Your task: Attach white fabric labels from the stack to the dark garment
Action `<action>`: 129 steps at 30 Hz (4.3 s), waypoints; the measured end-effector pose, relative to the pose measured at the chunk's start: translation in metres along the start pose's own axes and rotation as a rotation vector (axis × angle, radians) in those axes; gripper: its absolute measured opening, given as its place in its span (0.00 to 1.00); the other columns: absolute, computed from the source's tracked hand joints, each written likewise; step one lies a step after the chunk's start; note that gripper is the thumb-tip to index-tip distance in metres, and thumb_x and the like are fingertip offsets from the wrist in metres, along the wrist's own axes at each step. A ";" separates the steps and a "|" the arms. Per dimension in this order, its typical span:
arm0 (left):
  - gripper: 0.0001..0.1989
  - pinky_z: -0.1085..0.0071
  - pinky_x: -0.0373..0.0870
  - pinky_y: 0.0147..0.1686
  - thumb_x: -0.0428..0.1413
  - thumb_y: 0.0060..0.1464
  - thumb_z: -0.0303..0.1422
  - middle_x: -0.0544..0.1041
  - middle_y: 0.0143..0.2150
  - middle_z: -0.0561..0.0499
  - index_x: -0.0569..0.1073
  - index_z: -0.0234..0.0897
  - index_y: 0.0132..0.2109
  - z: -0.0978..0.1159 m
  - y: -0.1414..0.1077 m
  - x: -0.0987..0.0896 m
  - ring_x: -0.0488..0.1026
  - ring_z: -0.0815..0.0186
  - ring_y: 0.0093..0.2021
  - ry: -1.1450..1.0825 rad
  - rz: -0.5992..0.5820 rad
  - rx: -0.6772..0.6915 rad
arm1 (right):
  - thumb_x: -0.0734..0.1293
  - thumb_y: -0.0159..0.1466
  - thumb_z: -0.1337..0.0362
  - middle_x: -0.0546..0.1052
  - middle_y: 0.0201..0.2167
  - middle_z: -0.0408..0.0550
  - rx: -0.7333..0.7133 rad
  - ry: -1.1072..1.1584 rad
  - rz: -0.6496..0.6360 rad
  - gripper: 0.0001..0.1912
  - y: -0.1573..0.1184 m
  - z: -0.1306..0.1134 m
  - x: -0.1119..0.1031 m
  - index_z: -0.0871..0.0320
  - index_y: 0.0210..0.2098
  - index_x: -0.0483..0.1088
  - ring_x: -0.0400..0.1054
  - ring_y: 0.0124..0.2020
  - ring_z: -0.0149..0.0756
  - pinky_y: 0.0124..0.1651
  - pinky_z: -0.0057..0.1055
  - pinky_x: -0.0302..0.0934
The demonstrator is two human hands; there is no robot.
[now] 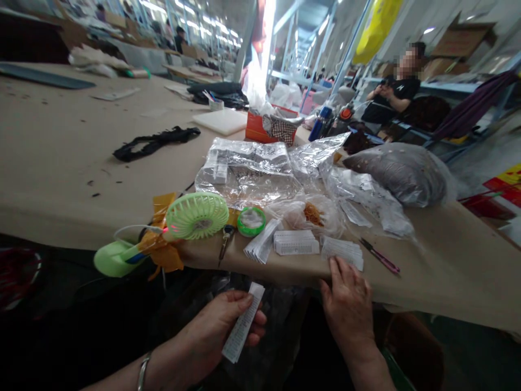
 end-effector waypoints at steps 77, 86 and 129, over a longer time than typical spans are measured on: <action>0.12 0.78 0.62 0.20 0.56 0.52 0.38 0.71 0.24 0.51 0.71 0.31 0.31 0.001 -0.026 -0.017 0.68 0.74 0.19 0.055 -0.168 0.014 | 0.63 0.64 0.62 0.76 0.47 0.51 -0.008 1.104 -0.310 0.18 -0.001 -0.144 -0.022 0.55 0.53 0.68 0.73 0.47 0.39 0.50 0.33 0.68; 0.14 0.78 0.62 0.20 0.57 0.52 0.41 0.71 0.23 0.52 0.71 0.32 0.32 0.001 -0.026 -0.025 0.68 0.74 0.20 0.035 -0.168 0.037 | 0.64 0.64 0.60 0.79 0.44 0.50 0.092 1.203 -0.429 0.17 -0.001 -0.155 -0.013 0.55 0.51 0.70 0.75 0.43 0.37 0.46 0.31 0.70; 0.12 0.76 0.62 0.32 0.50 0.59 0.34 0.76 0.29 0.52 0.76 0.36 0.34 0.079 -0.044 -0.049 0.69 0.69 0.30 0.721 0.238 0.811 | 0.67 0.58 0.56 0.73 0.23 0.43 0.437 1.366 -0.495 0.11 0.050 -0.174 0.005 0.57 0.27 0.72 0.66 0.26 0.31 0.29 0.24 0.61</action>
Point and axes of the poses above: each hand's wrist, its own y-axis towards the middle knuckle, its own x-axis out of the palm, z = x × y, the point moved 6 cm from there along y, towards the middle knuckle
